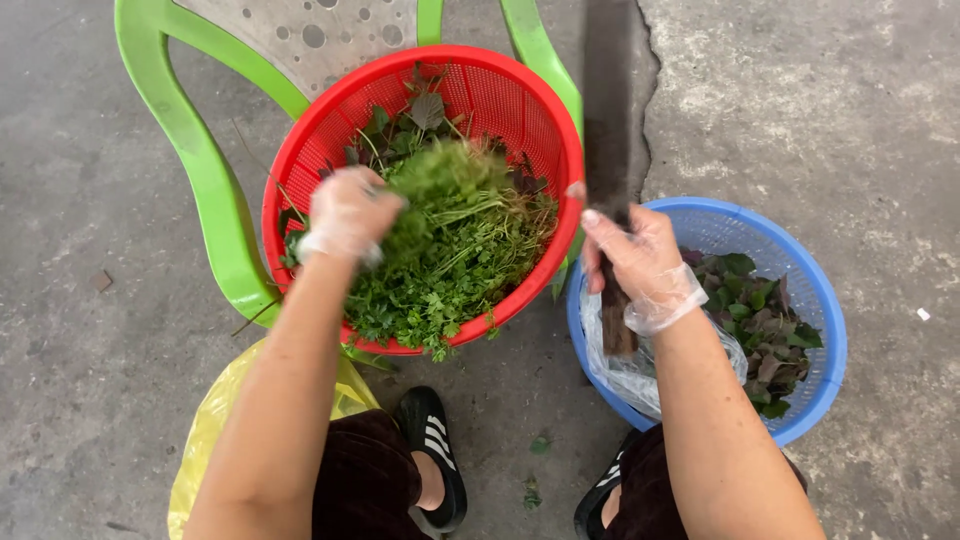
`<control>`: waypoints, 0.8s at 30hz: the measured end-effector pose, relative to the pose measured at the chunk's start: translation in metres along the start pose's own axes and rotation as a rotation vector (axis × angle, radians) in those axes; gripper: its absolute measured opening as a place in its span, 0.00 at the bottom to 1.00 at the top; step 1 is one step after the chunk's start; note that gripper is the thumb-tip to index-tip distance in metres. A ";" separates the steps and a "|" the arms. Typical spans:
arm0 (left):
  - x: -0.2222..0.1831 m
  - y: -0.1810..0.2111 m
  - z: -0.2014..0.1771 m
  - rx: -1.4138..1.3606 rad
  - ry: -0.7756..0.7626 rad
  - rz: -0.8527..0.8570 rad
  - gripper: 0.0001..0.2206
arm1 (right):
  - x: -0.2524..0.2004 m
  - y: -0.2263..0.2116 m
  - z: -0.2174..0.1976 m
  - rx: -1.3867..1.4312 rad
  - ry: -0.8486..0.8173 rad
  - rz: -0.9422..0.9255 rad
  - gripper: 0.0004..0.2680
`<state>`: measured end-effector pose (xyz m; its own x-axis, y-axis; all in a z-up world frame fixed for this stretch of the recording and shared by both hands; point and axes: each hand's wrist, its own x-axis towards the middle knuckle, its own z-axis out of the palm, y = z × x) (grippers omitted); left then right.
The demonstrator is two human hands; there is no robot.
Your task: Picking leaves off stems and sorting herbs into baskets
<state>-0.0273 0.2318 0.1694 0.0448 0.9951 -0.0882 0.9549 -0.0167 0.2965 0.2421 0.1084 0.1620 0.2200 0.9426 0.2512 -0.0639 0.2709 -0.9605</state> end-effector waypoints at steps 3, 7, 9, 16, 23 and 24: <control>0.024 -0.025 -0.002 -0.546 0.134 -0.086 0.15 | -0.004 -0.020 0.005 0.091 -0.180 0.147 0.13; 0.026 -0.032 -0.023 -0.781 0.145 -0.035 0.17 | -0.006 -0.013 0.007 0.280 -0.427 0.384 0.09; 0.026 -0.036 -0.029 -0.783 0.143 -0.008 0.20 | -0.008 -0.013 0.013 0.374 -0.465 0.450 0.09; 0.029 -0.039 -0.025 -0.712 0.021 0.020 0.30 | -0.014 0.002 0.025 0.602 -0.562 0.642 0.09; 0.021 -0.033 -0.037 -0.536 -0.010 -0.064 0.22 | -0.012 0.001 0.021 0.607 -0.492 0.659 0.09; 0.017 -0.025 -0.042 -0.536 -0.012 -0.064 0.22 | -0.010 0.001 0.020 0.608 -0.491 0.660 0.09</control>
<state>-0.0623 0.2535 0.2001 -0.0026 0.9913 -0.1316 0.6723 0.0992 0.7336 0.2206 0.1029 0.1605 -0.4524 0.8786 -0.1529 -0.5407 -0.4066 -0.7364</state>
